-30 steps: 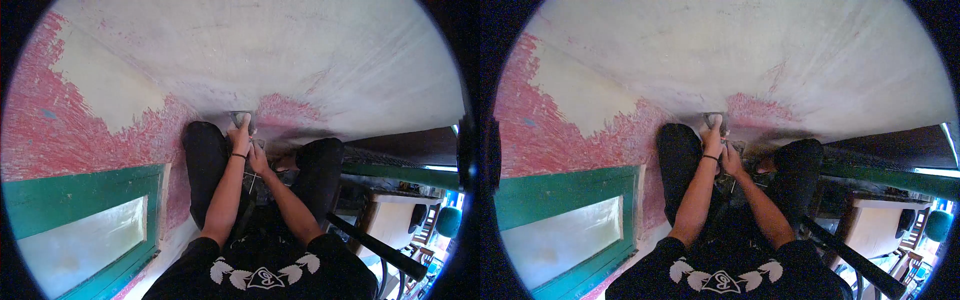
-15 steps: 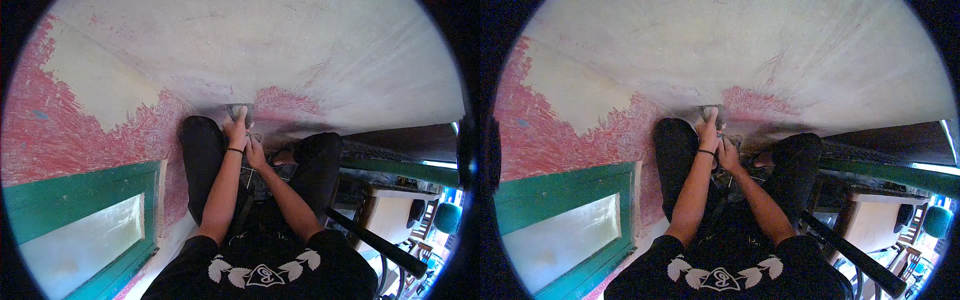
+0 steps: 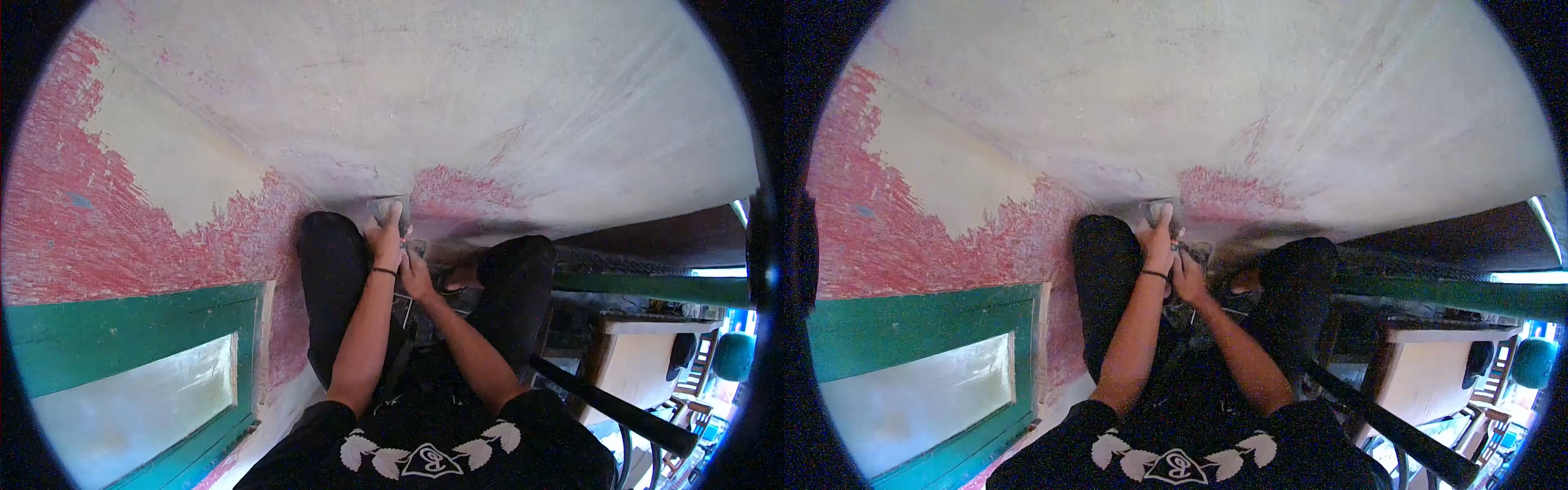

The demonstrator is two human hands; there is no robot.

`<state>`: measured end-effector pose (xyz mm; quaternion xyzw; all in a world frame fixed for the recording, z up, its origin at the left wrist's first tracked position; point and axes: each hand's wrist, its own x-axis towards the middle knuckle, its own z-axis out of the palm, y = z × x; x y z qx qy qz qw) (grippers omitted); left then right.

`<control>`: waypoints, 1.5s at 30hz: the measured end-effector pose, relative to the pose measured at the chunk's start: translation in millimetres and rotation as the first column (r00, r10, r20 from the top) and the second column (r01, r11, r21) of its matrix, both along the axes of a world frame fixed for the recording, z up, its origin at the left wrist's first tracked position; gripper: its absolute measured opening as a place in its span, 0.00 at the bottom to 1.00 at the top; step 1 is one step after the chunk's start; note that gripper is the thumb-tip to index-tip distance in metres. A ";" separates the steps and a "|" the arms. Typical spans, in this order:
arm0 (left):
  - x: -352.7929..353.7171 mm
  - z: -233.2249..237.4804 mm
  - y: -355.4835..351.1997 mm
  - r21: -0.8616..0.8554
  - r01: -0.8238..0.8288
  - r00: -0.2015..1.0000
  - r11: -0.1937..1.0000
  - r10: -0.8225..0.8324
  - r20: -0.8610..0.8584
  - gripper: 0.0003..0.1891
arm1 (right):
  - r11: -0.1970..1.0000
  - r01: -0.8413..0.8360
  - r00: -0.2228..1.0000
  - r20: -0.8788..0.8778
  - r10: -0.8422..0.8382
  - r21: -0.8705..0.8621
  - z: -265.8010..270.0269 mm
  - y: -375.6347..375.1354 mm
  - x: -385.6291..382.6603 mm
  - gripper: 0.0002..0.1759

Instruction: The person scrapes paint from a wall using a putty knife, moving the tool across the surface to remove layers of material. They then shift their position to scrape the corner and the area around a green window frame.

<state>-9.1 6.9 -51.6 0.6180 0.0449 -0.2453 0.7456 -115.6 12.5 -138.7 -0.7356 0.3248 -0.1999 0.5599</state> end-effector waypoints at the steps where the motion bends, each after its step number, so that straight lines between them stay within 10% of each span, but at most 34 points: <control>1: -1.6 -1.2 -0.6 -0.022 -0.025 0.999 0.999 0.026 0.034 0.14 | 1.000 0.021 0.999 0.039 -0.021 -0.008 -12.0 3.7 2.8 0.19; 45: 7.0 -7.3 -6.7 -0.114 0.095 0.995 0.989 -0.093 0.026 0.14 | 0.991 0.083 0.996 0.038 -0.079 -0.106 0.1 -8.6 0.8 0.21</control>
